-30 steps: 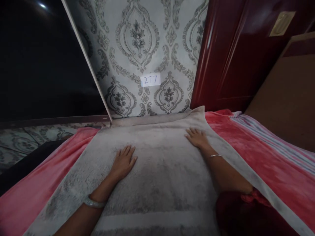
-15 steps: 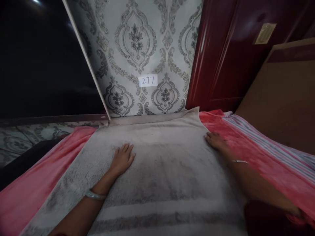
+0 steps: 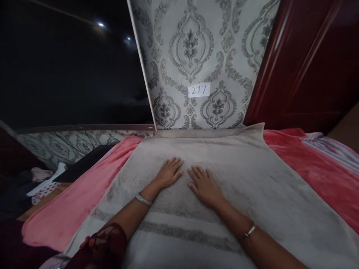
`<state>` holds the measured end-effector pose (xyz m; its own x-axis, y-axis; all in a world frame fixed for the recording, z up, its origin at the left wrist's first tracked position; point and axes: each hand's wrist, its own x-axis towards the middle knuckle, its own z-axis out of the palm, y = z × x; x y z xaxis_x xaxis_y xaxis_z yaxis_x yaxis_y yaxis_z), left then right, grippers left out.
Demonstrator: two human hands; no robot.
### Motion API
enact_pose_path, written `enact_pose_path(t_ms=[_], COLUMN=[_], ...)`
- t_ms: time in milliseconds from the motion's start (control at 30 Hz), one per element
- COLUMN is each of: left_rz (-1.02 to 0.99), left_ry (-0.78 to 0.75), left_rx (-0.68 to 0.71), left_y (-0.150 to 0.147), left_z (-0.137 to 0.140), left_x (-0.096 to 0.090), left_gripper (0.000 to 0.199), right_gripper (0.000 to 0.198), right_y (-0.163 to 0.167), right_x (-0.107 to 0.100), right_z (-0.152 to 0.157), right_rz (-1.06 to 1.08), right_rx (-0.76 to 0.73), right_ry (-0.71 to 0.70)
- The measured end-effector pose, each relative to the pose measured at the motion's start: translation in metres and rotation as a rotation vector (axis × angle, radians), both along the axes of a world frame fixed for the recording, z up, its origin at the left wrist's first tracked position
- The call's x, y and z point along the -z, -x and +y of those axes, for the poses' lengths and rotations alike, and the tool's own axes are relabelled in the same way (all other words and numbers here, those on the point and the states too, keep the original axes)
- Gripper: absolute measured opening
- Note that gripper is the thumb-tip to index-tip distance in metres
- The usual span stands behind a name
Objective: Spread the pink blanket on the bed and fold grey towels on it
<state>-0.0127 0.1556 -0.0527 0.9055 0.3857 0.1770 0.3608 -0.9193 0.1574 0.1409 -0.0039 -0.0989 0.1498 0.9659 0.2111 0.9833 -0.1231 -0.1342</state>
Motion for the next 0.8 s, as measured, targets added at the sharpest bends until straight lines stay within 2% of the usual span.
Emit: enact_pose_path(t_ms=[100,167,233,300,367,467,567,633,800], left_rz=[0.063,0.132,0.192,0.226,0.22,0.211,0.221,0.237,0.268], left_ry=[0.018,0.024,0.019,0.014,0.007,-0.009,-0.022,-0.013,-0.005], left_rx=[0.198,0.215,0.121,-0.077,-0.314,-0.498,-0.616,-0.667,-0.707], left_y=[-0.012,-0.023,-0.027,-0.018,0.003,0.045,0.08,0.091,0.089], left_z=[0.007,0.022,0.048,0.079,0.109,0.14,0.151,0.151,0.132], left_x=[0.001,-0.002,-0.007,-0.012,-0.015,-0.016,-0.017,-0.019,-0.037], left_gripper=[0.055,0.055,0.056,0.057,0.058,0.062,0.064,0.064,0.064], right_gripper=[0.062,0.061,0.062,0.062,0.061,0.06,0.061,0.061,0.062], right_y=[-0.004,-0.006,-0.007,-0.007,-0.008,-0.009,-0.009,-0.008,-0.008], right_x=[0.002,0.0,-0.001,-0.001,0.001,0.004,0.004,0.002,0.001], right_z=[-0.002,-0.003,-0.003,-0.003,-0.003,-0.004,-0.003,-0.003,-0.002], right_rz=[-0.02,-0.032,-0.033,-0.03,-0.029,-0.034,-0.03,-0.025,-0.023], right_rx=[-0.004,0.002,0.005,-0.002,-0.014,-0.02,-0.005,0.003,-0.006], right_ry=[-0.025,-0.017,0.008,0.016,-0.002,-0.037,-0.027,-0.006,-0.009])
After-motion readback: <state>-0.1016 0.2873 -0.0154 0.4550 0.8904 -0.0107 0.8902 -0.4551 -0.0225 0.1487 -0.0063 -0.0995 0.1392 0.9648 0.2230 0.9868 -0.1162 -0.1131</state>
